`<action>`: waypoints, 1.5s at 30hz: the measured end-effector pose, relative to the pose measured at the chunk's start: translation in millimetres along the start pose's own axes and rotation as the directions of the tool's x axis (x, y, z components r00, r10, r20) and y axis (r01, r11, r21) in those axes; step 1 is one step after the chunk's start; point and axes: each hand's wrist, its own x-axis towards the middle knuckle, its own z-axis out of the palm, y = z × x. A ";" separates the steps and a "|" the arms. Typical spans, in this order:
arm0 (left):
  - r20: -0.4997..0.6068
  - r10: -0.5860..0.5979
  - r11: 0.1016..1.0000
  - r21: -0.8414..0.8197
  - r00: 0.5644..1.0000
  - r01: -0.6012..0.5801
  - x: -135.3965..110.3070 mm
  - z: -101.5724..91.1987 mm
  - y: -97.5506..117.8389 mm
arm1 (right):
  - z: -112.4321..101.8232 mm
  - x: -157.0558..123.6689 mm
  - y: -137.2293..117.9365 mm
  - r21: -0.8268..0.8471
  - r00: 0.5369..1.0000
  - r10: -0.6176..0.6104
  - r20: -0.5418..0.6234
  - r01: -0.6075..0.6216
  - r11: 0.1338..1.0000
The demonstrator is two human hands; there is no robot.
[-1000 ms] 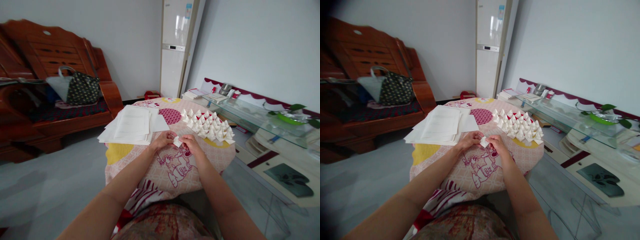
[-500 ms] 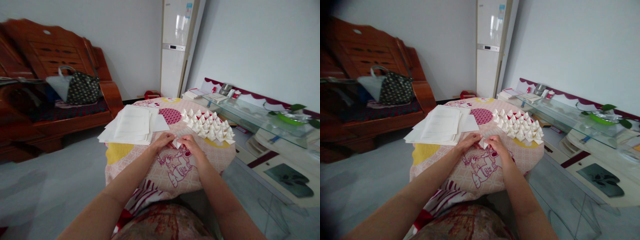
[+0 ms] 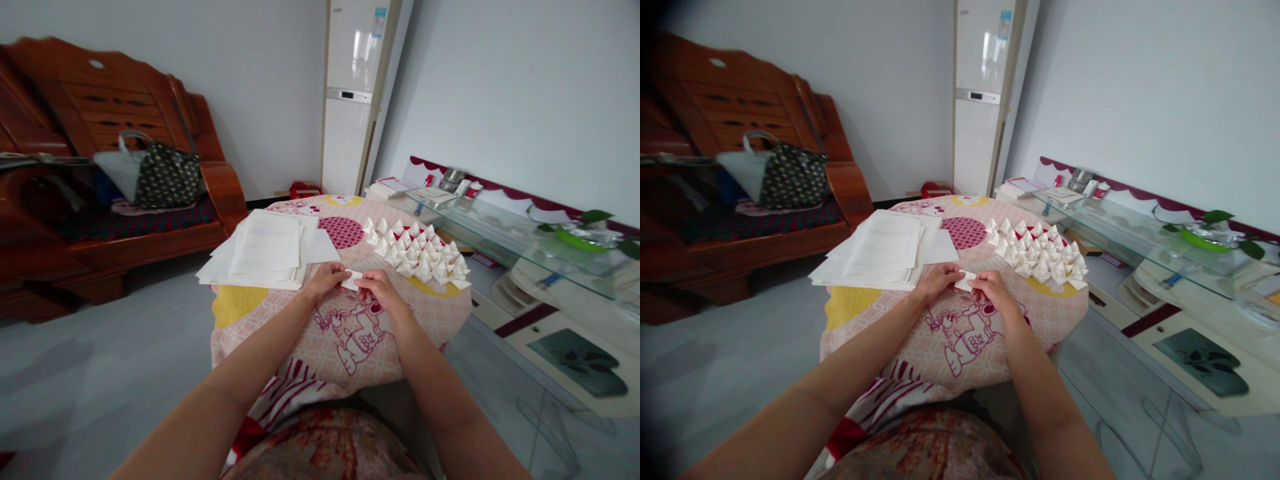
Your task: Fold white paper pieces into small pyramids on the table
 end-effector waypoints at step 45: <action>0.205 0.385 0.401 0.841 0.900 -0.363 -9.4 3.2 2.3 | 13.9 0.2 -1.2 -0.886 0.888 -0.459 0.031 0.237 0.399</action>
